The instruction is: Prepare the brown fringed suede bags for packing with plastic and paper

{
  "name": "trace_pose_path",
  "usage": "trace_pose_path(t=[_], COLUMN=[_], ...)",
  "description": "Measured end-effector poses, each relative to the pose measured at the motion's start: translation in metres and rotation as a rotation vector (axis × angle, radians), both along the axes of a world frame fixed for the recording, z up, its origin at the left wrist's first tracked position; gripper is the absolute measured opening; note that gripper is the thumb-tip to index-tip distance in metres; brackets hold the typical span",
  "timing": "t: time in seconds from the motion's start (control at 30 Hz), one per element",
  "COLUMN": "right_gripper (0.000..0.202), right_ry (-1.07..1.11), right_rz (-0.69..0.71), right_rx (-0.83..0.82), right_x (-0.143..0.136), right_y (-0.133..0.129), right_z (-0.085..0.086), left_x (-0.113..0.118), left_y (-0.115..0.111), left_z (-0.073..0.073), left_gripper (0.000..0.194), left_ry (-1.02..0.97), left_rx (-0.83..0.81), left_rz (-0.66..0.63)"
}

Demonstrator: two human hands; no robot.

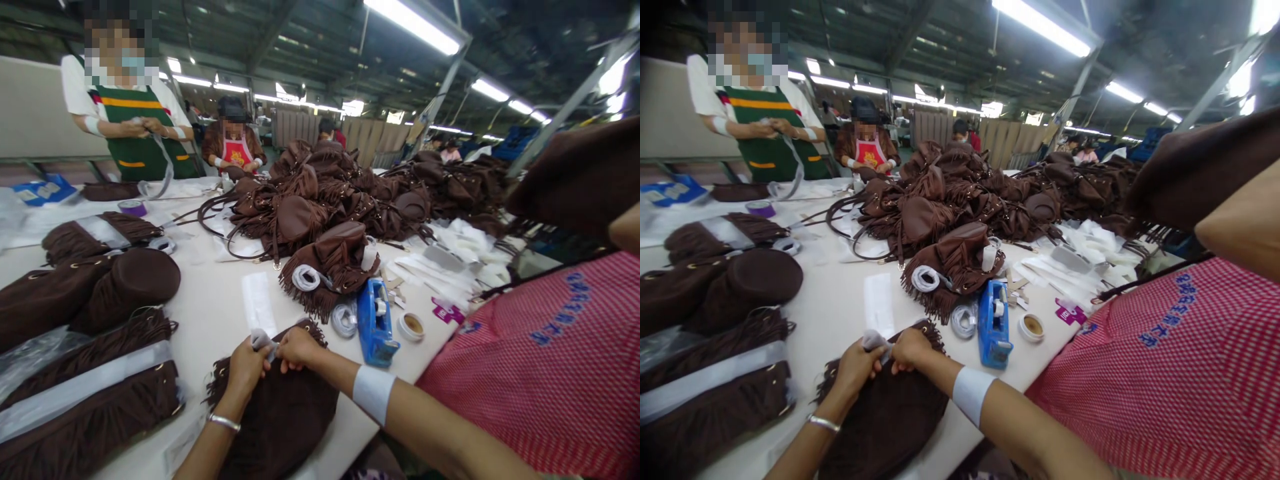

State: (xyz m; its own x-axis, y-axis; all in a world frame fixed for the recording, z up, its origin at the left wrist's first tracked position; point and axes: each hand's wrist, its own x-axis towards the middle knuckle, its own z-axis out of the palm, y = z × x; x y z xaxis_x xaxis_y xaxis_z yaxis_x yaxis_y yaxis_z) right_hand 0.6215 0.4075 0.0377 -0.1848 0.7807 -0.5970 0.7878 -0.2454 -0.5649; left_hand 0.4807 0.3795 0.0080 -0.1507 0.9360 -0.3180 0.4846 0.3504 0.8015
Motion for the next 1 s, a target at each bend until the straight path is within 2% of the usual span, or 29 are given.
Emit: trace_pose_path(t=[0.13,0.27,0.43,0.57,0.77,0.9,1.0], right_gripper=[0.032,0.037,0.027,0.024,0.026,0.031,0.03], right_ry=[-0.042,-0.1,-0.228,-0.341,-0.371,-0.318,-0.246], right_rz=[-0.092,-0.131,-0.134,-0.087,0.065,0.099,0.132], right_rx=[0.018,0.04,0.062,0.138,0.393,0.523,0.535], right_x=[-0.01,-0.016,-0.023,-0.031,-0.026,-0.009,0.002], right_y=[-0.002,-0.001,0.0,-0.005,-0.019,-0.022,-0.017], right_z=[-0.011,-0.02,-0.019,-0.01,0.008,0.008,0.002], left_x=[0.001,0.0,0.001,0.002,0.002,0.002,-0.001], left_y=[0.003,0.005,0.004,0.001,0.002,0.004,0.0], left_z=[-0.004,-0.007,-0.005,0.001,0.001,-0.006,-0.008], left_gripper=[0.009,0.018,0.027,0.028,0.029,0.027,0.024], left_ry=[0.063,0.127,0.216,0.272,0.27,0.231,0.193], left_rx=[-0.009,-0.02,-0.014,-0.005,-0.013,-0.024,-0.022], left_rz=[-0.019,-0.053,-0.084,-0.092,-0.074,-0.045,-0.032])
